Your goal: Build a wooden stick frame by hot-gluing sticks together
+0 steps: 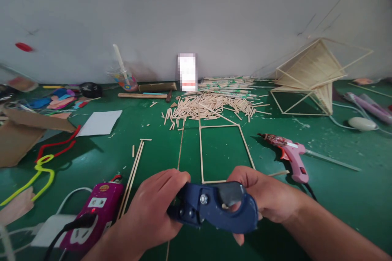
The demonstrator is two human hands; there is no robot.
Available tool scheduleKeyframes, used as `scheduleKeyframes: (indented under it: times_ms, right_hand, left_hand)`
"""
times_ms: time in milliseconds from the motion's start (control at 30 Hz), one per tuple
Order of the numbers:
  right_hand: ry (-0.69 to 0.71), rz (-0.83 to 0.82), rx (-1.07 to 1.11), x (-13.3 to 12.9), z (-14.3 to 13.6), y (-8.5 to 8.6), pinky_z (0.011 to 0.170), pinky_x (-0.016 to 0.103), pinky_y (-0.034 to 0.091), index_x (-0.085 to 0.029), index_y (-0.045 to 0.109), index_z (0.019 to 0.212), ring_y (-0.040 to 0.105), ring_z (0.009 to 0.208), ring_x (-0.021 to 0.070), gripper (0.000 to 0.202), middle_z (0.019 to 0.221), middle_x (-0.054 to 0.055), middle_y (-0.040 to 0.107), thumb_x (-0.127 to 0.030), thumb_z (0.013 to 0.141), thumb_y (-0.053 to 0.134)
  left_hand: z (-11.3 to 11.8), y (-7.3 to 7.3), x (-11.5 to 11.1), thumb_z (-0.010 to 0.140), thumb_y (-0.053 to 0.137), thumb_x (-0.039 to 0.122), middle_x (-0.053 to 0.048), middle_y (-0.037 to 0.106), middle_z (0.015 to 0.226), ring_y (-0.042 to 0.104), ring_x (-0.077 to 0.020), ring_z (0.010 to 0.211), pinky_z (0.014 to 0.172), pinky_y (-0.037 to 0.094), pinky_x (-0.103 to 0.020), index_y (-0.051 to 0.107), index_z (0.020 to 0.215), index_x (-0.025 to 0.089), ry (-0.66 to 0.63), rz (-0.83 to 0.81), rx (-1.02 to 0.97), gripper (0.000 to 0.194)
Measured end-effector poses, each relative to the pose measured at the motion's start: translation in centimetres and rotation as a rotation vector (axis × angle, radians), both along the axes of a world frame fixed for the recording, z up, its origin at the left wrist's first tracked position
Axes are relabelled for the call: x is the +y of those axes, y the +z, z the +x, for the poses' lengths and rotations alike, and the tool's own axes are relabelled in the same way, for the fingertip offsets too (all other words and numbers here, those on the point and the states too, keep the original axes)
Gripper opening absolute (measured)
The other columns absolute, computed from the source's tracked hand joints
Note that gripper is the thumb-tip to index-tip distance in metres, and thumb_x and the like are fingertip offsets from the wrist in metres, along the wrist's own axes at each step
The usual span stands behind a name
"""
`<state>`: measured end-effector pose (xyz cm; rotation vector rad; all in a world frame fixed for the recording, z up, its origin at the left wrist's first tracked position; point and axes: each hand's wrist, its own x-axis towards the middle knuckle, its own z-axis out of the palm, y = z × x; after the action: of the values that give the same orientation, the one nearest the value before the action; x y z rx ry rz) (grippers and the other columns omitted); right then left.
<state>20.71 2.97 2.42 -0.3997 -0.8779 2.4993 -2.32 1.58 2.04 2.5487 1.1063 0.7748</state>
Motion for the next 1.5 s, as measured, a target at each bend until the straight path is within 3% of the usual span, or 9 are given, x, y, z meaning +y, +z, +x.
scheduleKeyframes:
  times_ms: [233,433,600,833,1033,1100,1233,1400,1500]
  right_hand:
    - [0.069,-0.033,-0.030,-0.6,0.3,-0.6,0.035,0.018,0.019,-0.009,0.065,0.060,0.029,0.037,0.0021,0.019,0.047,-0.006,0.045,-0.022,0.072,0.070]
    - [0.164,-0.029,-0.154,-0.6,0.3,0.1,0.037,0.019,0.014,-0.013,0.048,0.047,0.026,0.036,0.0008,0.040,0.040,-0.011,0.033,-0.030,0.066,0.079]
    - [0.199,-0.016,-0.165,-0.4,0.3,0.7,0.038,0.020,0.014,-0.013,0.049,0.046,0.025,0.036,0.0006,0.043,0.038,-0.010,0.034,-0.037,0.068,0.077]
    - [0.051,-0.011,-0.057,-0.3,0.1,-0.4,0.034,0.020,0.015,-0.010,0.064,0.059,0.029,0.036,0.0023,0.027,0.049,-0.001,0.057,-0.030,0.075,0.069]
    - [-0.112,-0.095,-0.142,0.4,0.0,-0.7,0.036,0.020,0.011,-0.010,0.065,0.062,0.017,0.033,0.0026,0.036,0.037,-0.010,0.030,-0.040,0.082,0.064]
    - [-0.148,-0.128,-0.158,0.7,-0.2,-1.1,0.037,0.020,0.011,-0.012,0.062,0.064,0.015,0.034,0.0031,0.035,0.038,-0.011,0.028,-0.040,0.085,0.060]
    - [-0.201,-0.167,-0.178,0.9,-0.8,-1.9,0.037,0.019,0.010,-0.015,0.059,0.067,0.012,0.036,0.0038,0.033,0.041,-0.012,0.025,-0.038,0.089,0.054]
    - [-0.248,-0.191,-0.200,0.5,-1.2,-2.0,0.038,0.020,0.010,-0.015,0.057,0.067,0.012,0.036,0.0039,0.033,0.043,-0.012,0.023,-0.038,0.090,0.053]
    - [-0.271,-0.191,-0.202,0.4,-1.1,-1.7,0.038,0.020,0.010,-0.015,0.057,0.067,0.012,0.037,0.0040,0.032,0.043,-0.012,0.023,-0.037,0.090,0.053]
  left_hand:
    - [-0.2,0.0,0.2,0.068,0.048,0.007,-0.003,0.060,0.079,0.056,-0.0161,0.068,0.061,0.047,-0.028,0.048,0.099,0.019,-0.053,0.032,-0.007,0.033]
    - [-0.1,0.4,0.2,0.065,0.048,0.003,-0.005,0.064,0.087,0.060,-0.0172,0.075,0.068,0.051,-0.028,0.048,0.103,0.018,-0.088,0.073,-0.035,0.041]
    - [0.0,0.5,0.2,0.064,0.049,0.004,-0.006,0.065,0.091,0.061,-0.0182,0.079,0.071,0.052,-0.030,0.048,0.104,0.019,-0.085,0.054,-0.027,0.042]
    - [-0.2,-0.2,0.1,0.066,0.047,0.006,0.000,0.059,0.073,0.057,-0.0155,0.062,0.057,0.044,-0.026,0.048,0.093,0.021,-0.004,-0.036,0.043,0.031]
    - [0.2,-0.5,0.1,0.080,0.051,0.021,0.000,0.065,0.077,0.062,-0.0173,0.065,0.057,0.044,-0.026,0.052,0.097,0.022,0.155,-0.272,0.142,0.018]
    - [0.6,-0.3,0.3,0.085,0.049,0.027,0.000,0.066,0.073,0.061,-0.0169,0.059,0.052,0.040,-0.025,0.054,0.090,0.022,0.228,-0.338,0.226,0.009]
    - [1.2,0.3,0.6,0.089,0.046,0.036,0.000,0.065,0.067,0.060,-0.0172,0.054,0.048,0.034,-0.024,0.055,0.079,0.022,0.345,-0.352,0.376,0.020]
    - [1.0,0.2,0.7,0.078,0.057,0.058,-0.001,0.066,0.069,0.063,-0.0197,0.061,0.052,0.041,-0.026,0.060,0.084,0.021,0.353,-0.402,0.316,0.038]
    - [0.5,0.1,0.5,0.082,0.053,0.056,-0.003,0.068,0.078,0.064,-0.0215,0.070,0.061,0.047,-0.029,0.060,0.095,0.020,0.283,-0.391,0.226,0.039]
